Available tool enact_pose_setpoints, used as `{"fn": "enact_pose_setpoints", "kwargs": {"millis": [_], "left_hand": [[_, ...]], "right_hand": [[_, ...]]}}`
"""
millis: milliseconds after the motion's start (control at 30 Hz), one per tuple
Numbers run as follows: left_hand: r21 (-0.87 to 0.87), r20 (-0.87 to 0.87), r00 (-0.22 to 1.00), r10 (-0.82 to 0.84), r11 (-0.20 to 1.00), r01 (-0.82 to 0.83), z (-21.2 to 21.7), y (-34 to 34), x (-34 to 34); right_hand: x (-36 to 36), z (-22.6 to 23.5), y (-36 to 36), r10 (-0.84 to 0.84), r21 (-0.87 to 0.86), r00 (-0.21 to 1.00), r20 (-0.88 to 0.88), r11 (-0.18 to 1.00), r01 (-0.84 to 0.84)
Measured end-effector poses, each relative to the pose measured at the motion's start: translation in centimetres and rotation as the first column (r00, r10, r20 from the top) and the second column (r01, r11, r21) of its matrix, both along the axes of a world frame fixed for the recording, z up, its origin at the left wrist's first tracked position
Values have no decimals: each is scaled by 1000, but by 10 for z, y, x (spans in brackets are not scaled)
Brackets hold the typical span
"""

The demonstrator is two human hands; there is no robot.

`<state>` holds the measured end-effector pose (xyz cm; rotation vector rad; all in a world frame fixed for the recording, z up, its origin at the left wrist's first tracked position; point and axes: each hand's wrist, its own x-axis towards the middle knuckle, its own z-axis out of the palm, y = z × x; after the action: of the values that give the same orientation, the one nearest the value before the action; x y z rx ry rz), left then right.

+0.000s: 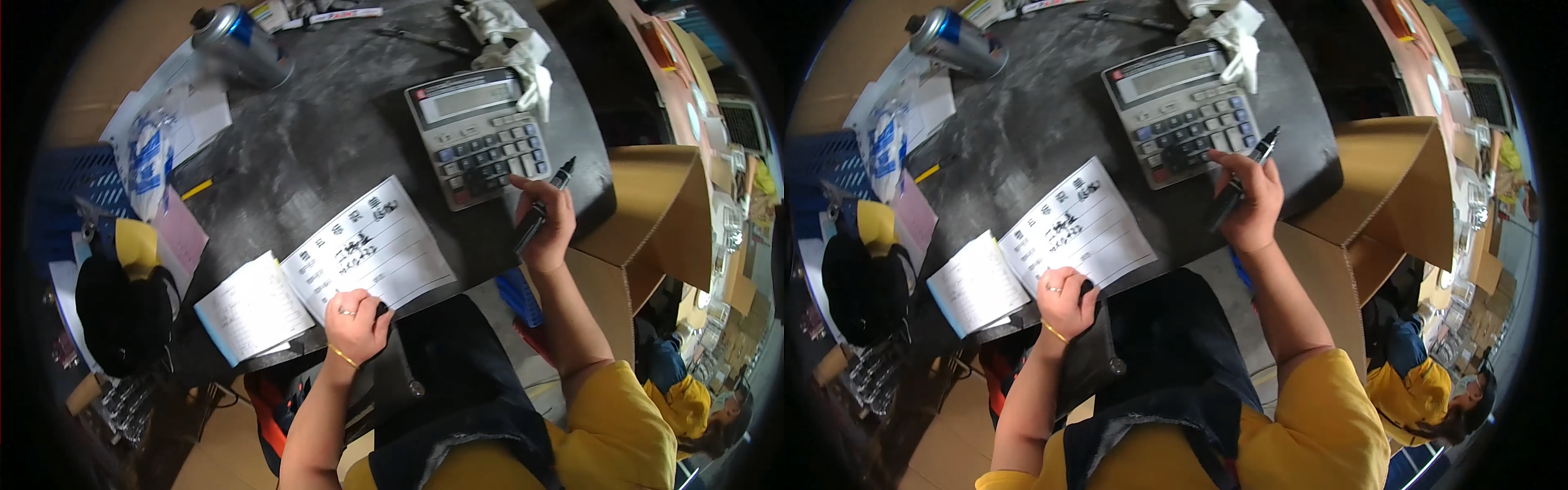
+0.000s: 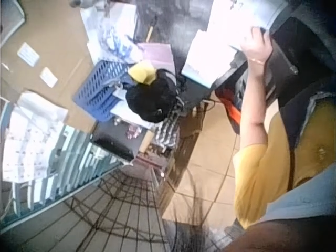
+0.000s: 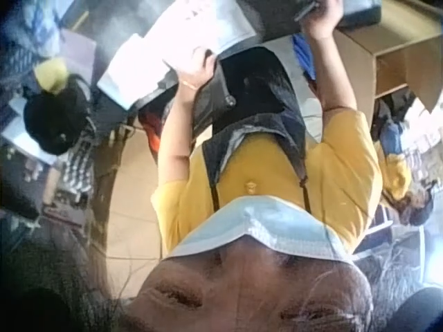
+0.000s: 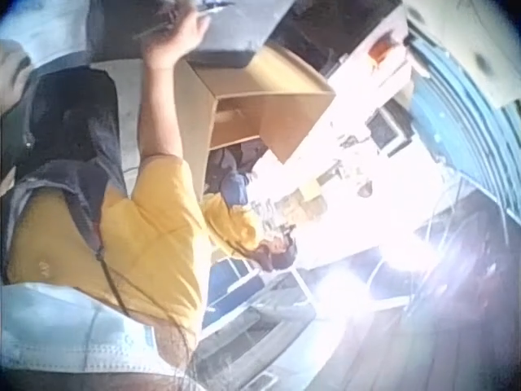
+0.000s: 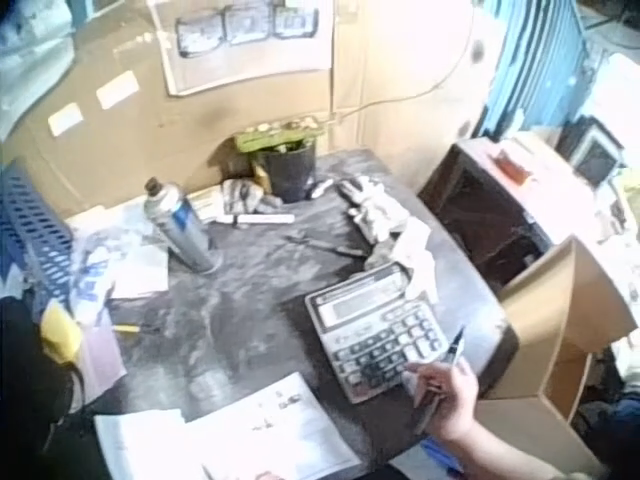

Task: Write information on a material identification form and a logbook at a workstation.

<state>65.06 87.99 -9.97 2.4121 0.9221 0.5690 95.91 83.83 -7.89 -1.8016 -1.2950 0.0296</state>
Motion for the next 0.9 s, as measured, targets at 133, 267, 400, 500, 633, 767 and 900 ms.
{"fn": "enact_pose_setpoints", "kwargs": {"millis": [133, 267, 400, 500, 633, 767, 900], "left_hand": [[-9, 11, 1000, -12, 1000, 12, -1, -1, 4], [0, 3, 1000, -16, 1000, 16, 0, -1, 4], [10, 4, 1000, -15, 1000, 15, -1, -1, 5], [15, 6, 1000, -12, 1000, 12, -1, -1, 4], [14, 13, 1000, -12, 1000, 12, 0, 0, 4], [8, 34, 999, -32, 999, 32, -1, 0, 3], [1, 32, 999, -34, 999, 34, 0, 0, 4]], "right_hand": [[2, 1, 1, -46, 34, 995, 87, 998, 43], [3, 6, 4, -86, -80, 991, 105, 992, 95], [6, 5, 11, -22, -43, 990, 138, 999, 28], [6, 13, 12, 60, -205, 988, 140, 978, -30], [6, 8, 20, -11, -175, 986, 167, 984, 41], [2, 15, 19, 92, -59, 989, 112, 995, -86], [-4, 12, 18, 148, -157, 979, 143, 980, -125]]}}
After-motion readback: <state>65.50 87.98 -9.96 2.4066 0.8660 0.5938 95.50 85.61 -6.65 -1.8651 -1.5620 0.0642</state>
